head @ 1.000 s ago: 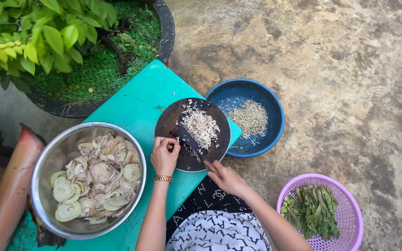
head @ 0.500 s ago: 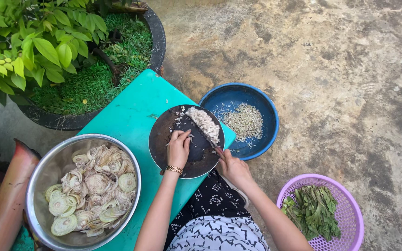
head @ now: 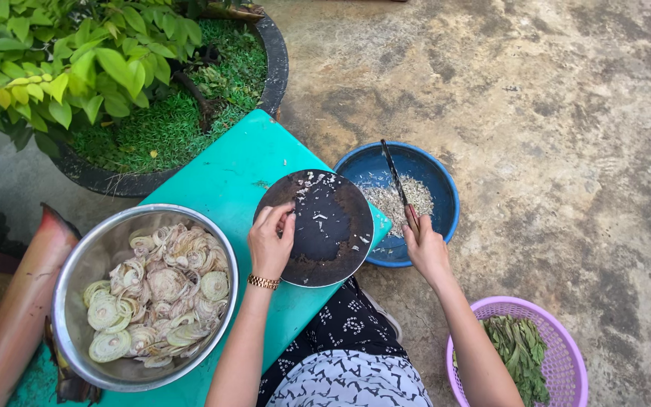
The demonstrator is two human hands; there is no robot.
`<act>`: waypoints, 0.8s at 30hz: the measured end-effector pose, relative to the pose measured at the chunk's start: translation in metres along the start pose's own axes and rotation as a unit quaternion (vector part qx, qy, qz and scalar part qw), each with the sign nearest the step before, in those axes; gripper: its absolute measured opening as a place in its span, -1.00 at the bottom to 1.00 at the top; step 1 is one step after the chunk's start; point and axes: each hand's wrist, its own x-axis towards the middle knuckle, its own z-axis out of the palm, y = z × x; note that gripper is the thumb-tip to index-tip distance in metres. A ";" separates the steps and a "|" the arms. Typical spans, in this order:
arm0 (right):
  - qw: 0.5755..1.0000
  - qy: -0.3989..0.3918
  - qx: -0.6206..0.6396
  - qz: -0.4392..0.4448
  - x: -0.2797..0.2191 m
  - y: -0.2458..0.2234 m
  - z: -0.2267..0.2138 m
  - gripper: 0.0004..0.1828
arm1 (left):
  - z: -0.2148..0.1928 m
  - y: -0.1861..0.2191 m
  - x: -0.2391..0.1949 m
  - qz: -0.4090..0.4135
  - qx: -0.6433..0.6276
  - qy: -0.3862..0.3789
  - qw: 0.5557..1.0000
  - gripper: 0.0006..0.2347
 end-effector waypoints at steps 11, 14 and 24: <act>0.987 -0.049 0.058 -0.138 -0.051 -0.071 0.046 -0.63 | -0.066 -0.019 -0.041 -0.056 0.048 -0.021 0.997 -0.71; 0.982 -0.069 0.047 -0.169 -0.068 -0.087 0.057 -0.61 | -0.110 -0.046 -0.066 -0.035 0.042 0.048 0.997 -0.78; 0.982 -0.112 -0.035 -0.151 -0.074 -0.083 0.071 -0.59 | -0.246 -0.186 -0.111 -0.212 0.279 0.167 0.922 -0.59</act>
